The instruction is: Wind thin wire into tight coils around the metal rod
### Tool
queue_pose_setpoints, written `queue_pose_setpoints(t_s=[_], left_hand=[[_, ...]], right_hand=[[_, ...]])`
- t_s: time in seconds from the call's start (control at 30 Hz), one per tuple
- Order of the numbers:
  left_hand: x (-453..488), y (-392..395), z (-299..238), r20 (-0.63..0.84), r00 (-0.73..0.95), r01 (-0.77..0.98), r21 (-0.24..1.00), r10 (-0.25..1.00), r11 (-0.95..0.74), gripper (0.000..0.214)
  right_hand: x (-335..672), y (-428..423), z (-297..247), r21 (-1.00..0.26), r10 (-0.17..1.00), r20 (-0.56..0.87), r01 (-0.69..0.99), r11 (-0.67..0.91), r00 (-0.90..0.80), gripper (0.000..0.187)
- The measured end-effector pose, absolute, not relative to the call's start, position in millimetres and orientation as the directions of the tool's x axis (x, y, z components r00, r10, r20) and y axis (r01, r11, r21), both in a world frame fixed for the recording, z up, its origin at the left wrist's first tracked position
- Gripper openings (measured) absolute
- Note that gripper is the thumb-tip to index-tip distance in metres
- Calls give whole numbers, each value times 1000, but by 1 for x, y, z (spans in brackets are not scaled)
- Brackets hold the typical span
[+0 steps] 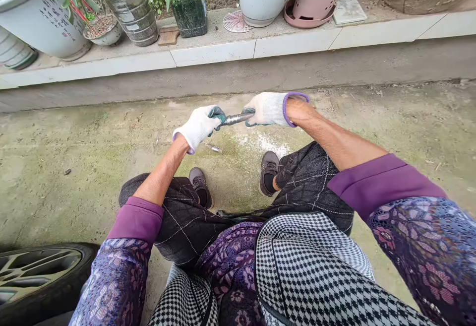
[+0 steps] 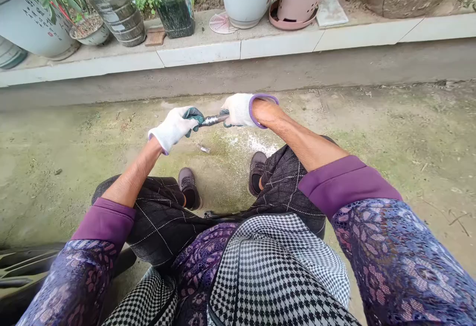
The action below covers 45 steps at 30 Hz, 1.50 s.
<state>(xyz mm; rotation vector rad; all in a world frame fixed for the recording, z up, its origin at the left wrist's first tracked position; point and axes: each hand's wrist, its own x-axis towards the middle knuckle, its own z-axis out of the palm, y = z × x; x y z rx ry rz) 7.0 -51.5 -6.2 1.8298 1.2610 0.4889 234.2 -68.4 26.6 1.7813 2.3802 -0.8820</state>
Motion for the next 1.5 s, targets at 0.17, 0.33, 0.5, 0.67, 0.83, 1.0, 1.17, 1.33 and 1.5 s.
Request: queue_pose_setpoints(t_s=[0.17,0.33,0.5,0.67,0.83,1.0,1.17,1.33,1.5], left_hand=[[10,-57,0,-181,368,414,910,912,14,7],[8,-57,4,-185,344,279,956,921,88,4],[10,-60,7,-166,344,242,967,924,83,4],[8,-58,5,-141,333,233,970,932,64,6],[5,-54,1,-153,392,272,961,907,45,12],[4,-53,6,-128,444,296,955,887,-10,13],[-3,-54,17,-122,555,402,905,823,-138,13],[-8,-50,11,-123,588,489,842,800,-230,19],[-7,-48,1,-169,581,609,739,796,-288,29]], right_hand=[[236,-70,35,-364,905,-290,911,196,-310,25],[236,-72,38,-476,937,-258,875,90,-236,33],[231,-73,40,-583,947,-265,812,-8,-181,32],[230,-74,40,-734,945,-277,673,-92,-173,37],[236,-80,43,-845,905,-310,521,-123,-290,44],[242,-83,44,-883,850,-324,454,-115,-415,56],[251,-80,42,-841,775,-382,537,-65,-504,56],[253,-79,41,-723,683,-497,691,17,-536,45],[241,-78,32,-526,704,-541,838,145,-461,33]])
